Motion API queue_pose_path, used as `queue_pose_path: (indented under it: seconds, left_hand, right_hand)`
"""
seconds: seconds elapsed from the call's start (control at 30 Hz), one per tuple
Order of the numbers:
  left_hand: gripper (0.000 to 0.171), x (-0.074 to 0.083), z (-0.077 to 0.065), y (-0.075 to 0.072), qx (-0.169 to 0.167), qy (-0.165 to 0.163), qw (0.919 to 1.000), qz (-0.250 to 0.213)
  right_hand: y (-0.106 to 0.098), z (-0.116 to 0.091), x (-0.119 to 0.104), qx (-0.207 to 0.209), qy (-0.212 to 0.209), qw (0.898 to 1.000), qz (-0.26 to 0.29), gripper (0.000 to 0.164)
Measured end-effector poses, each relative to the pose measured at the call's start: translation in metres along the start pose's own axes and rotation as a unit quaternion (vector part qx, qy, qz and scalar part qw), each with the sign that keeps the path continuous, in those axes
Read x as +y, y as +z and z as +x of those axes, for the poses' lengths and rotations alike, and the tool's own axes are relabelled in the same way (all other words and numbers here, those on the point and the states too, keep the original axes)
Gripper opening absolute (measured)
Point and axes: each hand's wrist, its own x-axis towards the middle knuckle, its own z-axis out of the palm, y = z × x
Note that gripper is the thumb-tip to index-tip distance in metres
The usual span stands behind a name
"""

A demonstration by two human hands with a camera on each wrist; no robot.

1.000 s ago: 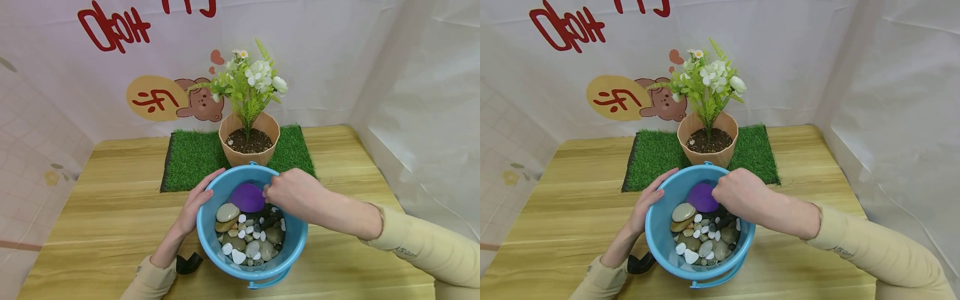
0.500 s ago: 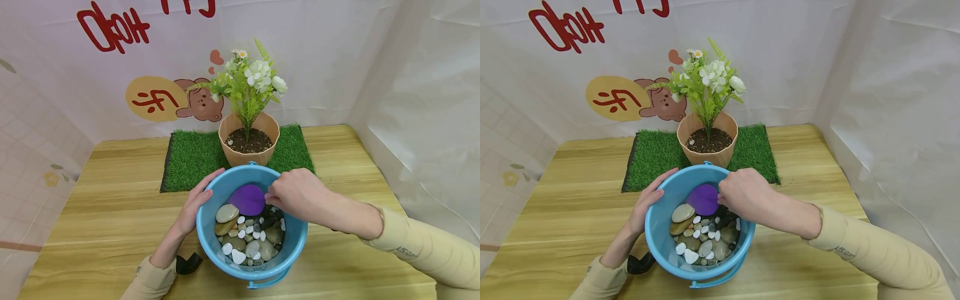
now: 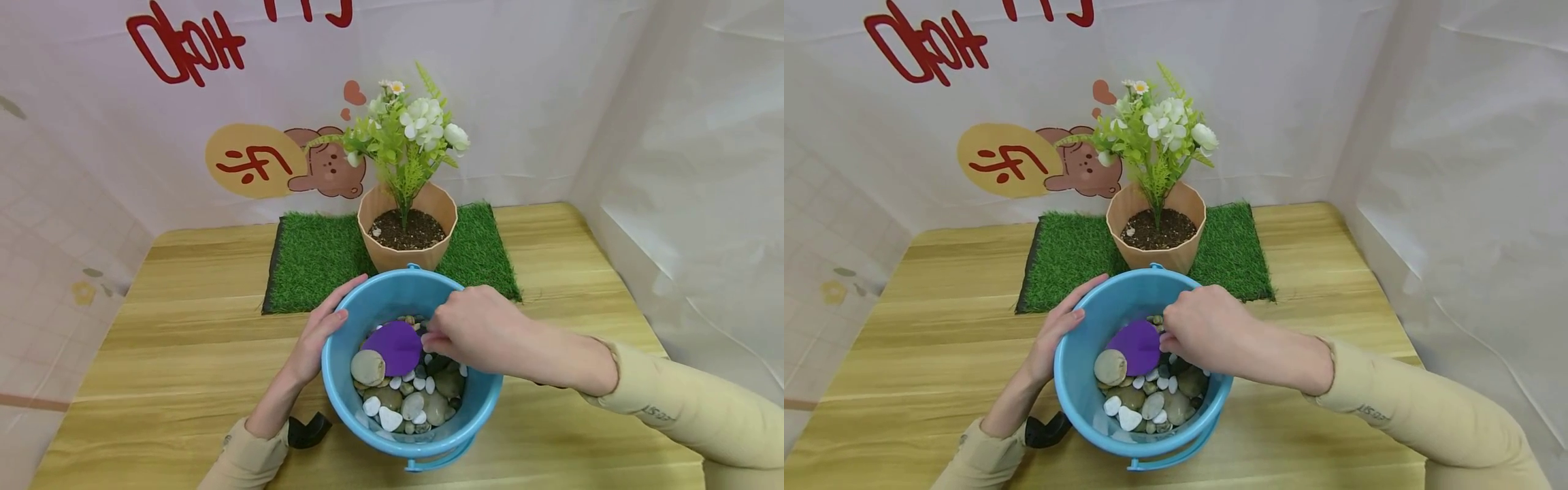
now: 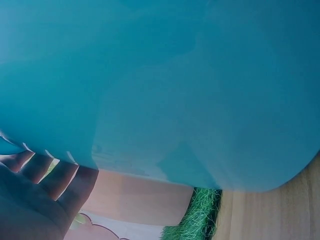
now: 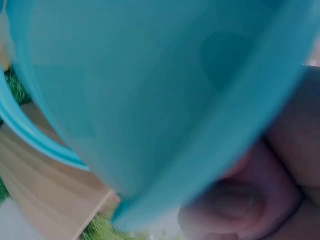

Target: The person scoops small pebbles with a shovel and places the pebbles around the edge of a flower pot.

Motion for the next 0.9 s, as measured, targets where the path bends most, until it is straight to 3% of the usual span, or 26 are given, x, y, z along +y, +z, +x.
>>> queue_pose_path:
  seconds: [0.23, 0.53, 0.9]
  left_hand:
    - [0.051, 0.000, 0.000, 0.000, 0.003, -0.004, 1.0000, 0.005]
    - [0.051, 0.000, 0.001, -0.001, 0.003, -0.003, 1.0000, 0.006]
    - [0.051, 0.000, 0.002, 0.000, 0.001, -0.002, 1.0000, 0.002]
  right_hand:
    - [0.009, 0.001, -0.002, -0.009, -0.018, 0.999, 0.036, 0.032]
    - [0.006, -0.005, -0.005, -0.016, -0.057, 0.997, 0.049, 0.035]
    - [0.010, -0.004, 0.007, -0.054, -0.028, 0.989, 0.132, 0.018]
